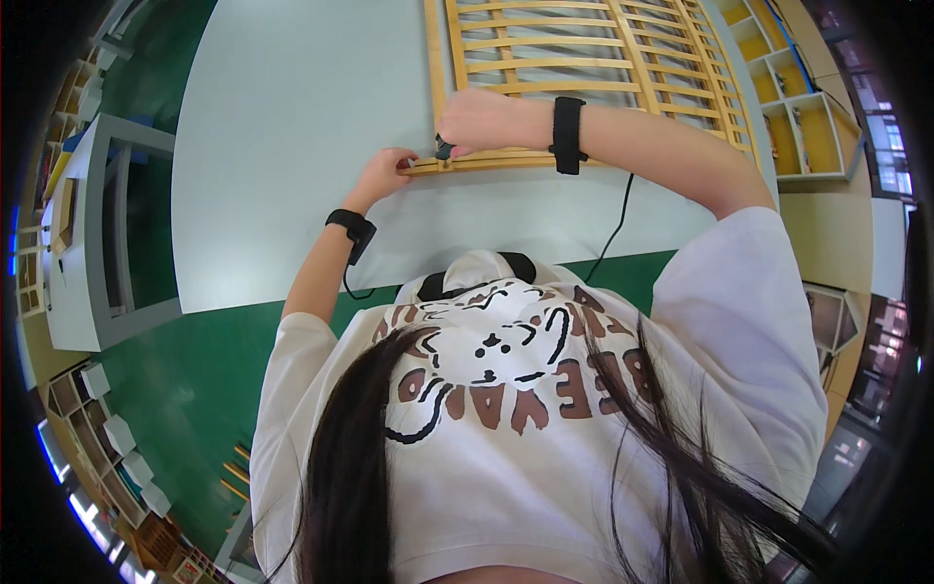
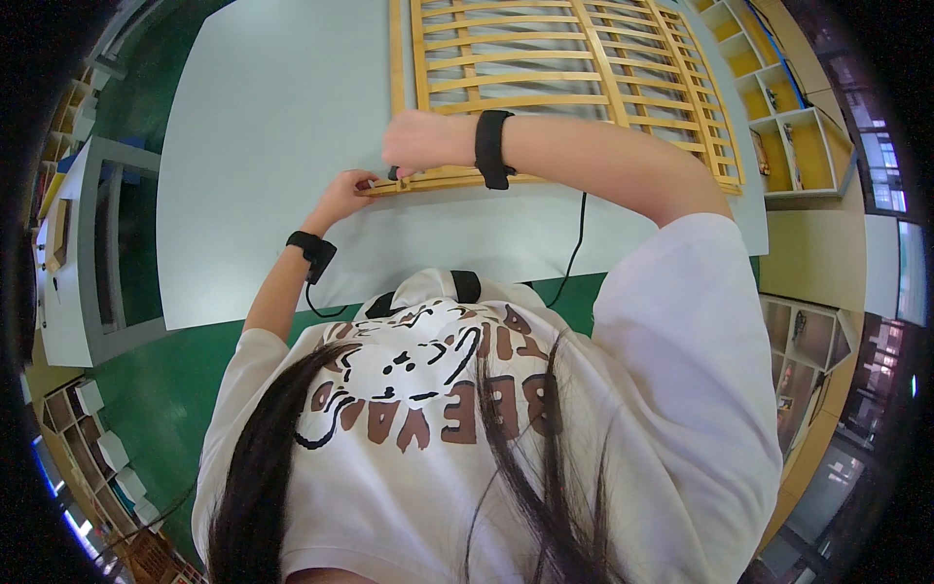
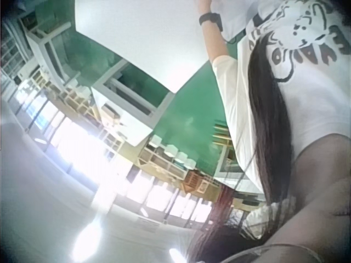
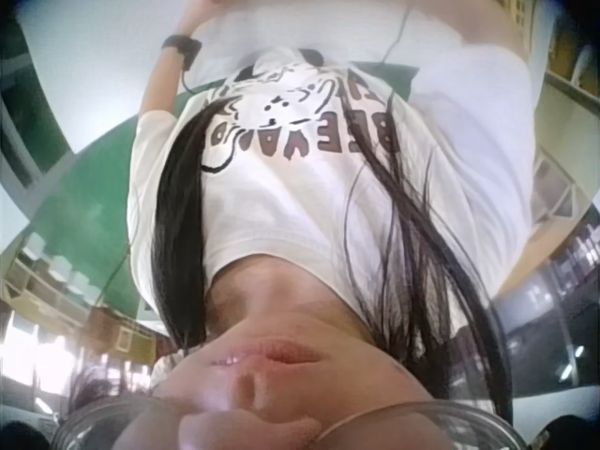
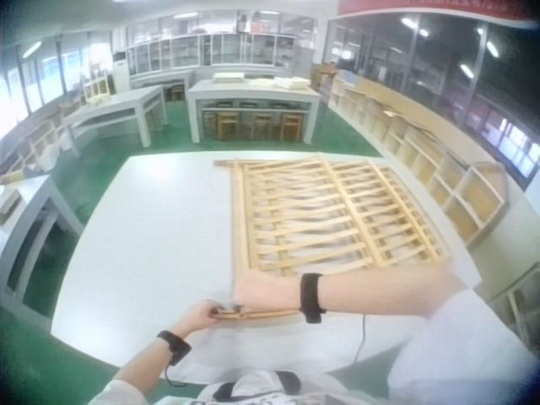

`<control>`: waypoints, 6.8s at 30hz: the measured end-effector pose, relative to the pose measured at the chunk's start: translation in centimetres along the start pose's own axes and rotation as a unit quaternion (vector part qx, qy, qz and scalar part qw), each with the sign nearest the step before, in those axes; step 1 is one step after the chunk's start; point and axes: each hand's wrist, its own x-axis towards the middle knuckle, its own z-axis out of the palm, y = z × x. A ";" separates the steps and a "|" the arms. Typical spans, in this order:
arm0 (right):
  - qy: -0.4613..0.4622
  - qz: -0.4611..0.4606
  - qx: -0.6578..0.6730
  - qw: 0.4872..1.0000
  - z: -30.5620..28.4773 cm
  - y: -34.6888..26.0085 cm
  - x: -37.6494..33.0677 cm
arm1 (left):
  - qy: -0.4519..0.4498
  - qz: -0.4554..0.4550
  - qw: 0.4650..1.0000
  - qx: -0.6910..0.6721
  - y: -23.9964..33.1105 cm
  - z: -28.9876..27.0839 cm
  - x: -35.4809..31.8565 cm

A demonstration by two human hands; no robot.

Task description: Assembling a wooden slatted structure using a screwdriver.

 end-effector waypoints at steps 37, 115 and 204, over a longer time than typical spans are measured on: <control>0.129 -0.002 -0.327 0.936 -0.3 -3.9 1.1 | 0.032 -0.009 0.996 0.080 1.2 0.5 0.2; 0.113 -0.061 -0.316 0.940 2.6 -3.8 2.3 | 0.052 0.099 0.992 0.055 0.5 0.9 0.2; -0.036 -0.115 -0.219 0.968 0.1 -0.7 2.8 | 0.002 0.001 0.996 0.093 2.2 -0.1 -0.5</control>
